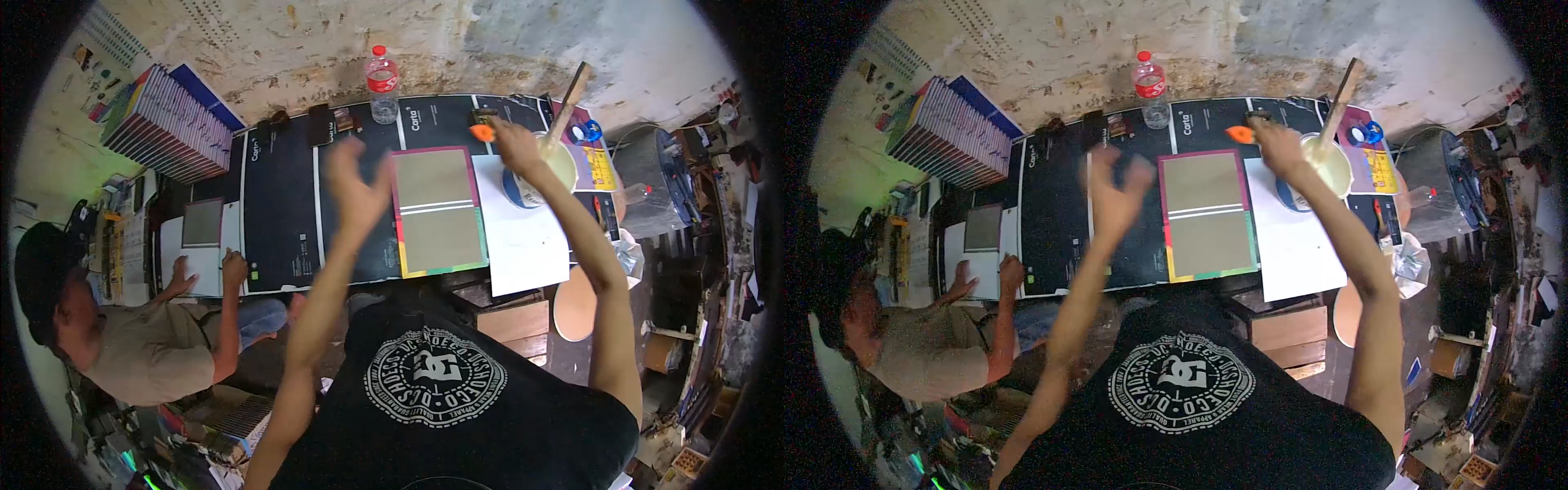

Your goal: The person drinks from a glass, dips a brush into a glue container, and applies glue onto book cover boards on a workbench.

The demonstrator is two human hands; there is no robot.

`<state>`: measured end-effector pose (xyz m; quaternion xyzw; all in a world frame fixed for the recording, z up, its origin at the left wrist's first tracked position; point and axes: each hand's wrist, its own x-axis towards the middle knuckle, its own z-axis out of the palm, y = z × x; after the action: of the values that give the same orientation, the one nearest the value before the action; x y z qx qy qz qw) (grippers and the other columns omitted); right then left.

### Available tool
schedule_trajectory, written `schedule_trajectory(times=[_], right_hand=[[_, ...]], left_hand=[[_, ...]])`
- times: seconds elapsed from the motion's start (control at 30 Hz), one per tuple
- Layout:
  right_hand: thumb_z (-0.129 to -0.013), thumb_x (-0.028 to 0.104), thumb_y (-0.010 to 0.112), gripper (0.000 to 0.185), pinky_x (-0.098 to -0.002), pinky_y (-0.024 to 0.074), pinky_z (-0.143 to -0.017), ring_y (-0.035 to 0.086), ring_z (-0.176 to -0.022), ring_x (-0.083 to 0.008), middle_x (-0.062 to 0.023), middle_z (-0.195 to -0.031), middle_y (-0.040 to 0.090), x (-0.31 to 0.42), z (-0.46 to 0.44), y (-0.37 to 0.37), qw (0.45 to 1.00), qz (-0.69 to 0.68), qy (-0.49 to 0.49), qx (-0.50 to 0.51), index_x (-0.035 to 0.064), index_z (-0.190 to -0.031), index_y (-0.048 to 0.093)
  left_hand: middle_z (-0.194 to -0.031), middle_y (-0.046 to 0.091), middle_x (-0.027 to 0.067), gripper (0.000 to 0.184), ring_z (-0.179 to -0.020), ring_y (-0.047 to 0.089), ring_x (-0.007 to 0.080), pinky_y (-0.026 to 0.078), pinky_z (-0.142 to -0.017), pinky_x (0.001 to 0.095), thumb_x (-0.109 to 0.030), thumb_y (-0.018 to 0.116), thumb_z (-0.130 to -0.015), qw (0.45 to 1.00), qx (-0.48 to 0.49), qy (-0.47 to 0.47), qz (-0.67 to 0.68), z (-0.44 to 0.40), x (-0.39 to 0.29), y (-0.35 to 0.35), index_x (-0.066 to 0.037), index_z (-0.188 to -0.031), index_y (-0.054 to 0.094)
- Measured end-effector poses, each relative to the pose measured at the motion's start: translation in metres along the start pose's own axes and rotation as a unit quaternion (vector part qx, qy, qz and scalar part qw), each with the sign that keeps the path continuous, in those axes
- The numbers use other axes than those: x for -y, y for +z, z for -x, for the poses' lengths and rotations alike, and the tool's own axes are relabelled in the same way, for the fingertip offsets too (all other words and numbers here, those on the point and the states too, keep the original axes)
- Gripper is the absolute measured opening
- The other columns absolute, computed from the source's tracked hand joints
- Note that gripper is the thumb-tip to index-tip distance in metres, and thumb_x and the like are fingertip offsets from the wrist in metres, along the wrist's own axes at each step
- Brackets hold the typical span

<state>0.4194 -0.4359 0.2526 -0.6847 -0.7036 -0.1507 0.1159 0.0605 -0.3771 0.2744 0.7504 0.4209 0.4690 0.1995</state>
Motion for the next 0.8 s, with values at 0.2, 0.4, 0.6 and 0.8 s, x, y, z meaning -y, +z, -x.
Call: schedule_trajectory(times=[0.2,0.4,0.6,0.8], right_hand=[[-0.075,0.014,0.071,0.033,-0.0478,0.0515,-0.073,0.062,-0.089,-0.0427,-0.0225,-0.094,0.063,0.108,-0.005,0.113,0.921,-0.339,0.174,-0.082,0.0051,-0.105,0.059],[-0.080,0.027,0.071,0.028,-0.0447,0.0529,-0.066,0.067,-0.070,-0.0402,-0.0210,-0.071,0.067,0.072,0.077,0.126,0.845,-0.278,0.455,0.027,-0.0004,-0.079,0.068],[-0.077,0.024,0.075,0.029,-0.0355,0.0523,-0.071,0.068,-0.073,-0.0225,-0.0138,-0.076,0.069,0.136,0.121,0.081,0.761,-0.435,0.454,-0.157,-0.0040,-0.082,0.067],[-0.080,0.025,0.074,0.029,-0.0402,0.0498,-0.059,0.066,-0.065,-0.0341,-0.0177,-0.066,0.062,0.156,0.183,0.093,0.853,-0.300,0.419,-0.081,-0.0005,-0.088,0.064]], left_hand=[[-0.145,0.037,0.0136,0.107,-0.129,0.039,0.0368,0.029,-0.102,0.0654,-0.059,0.082,-0.058,0.843,0.490,-0.060,-0.213,0.177,0.050,0.075,-0.002,-0.138,0.038],[-0.139,0.041,0.0107,0.108,-0.122,0.044,0.0328,0.035,-0.095,0.0589,-0.057,0.084,-0.054,0.845,0.471,-0.053,-0.249,0.182,0.050,0.076,-0.001,-0.136,0.040],[-0.140,0.039,0.0089,0.109,-0.121,0.045,0.0327,0.035,-0.094,0.0598,-0.055,0.086,-0.051,0.859,0.451,-0.058,-0.235,0.180,0.057,0.078,-0.004,-0.136,0.040],[-0.141,0.035,0.0075,0.107,-0.121,0.043,0.0373,0.035,-0.093,0.0633,-0.054,0.086,-0.055,0.866,0.456,-0.087,-0.187,0.186,0.058,0.071,-0.006,-0.137,0.036]])
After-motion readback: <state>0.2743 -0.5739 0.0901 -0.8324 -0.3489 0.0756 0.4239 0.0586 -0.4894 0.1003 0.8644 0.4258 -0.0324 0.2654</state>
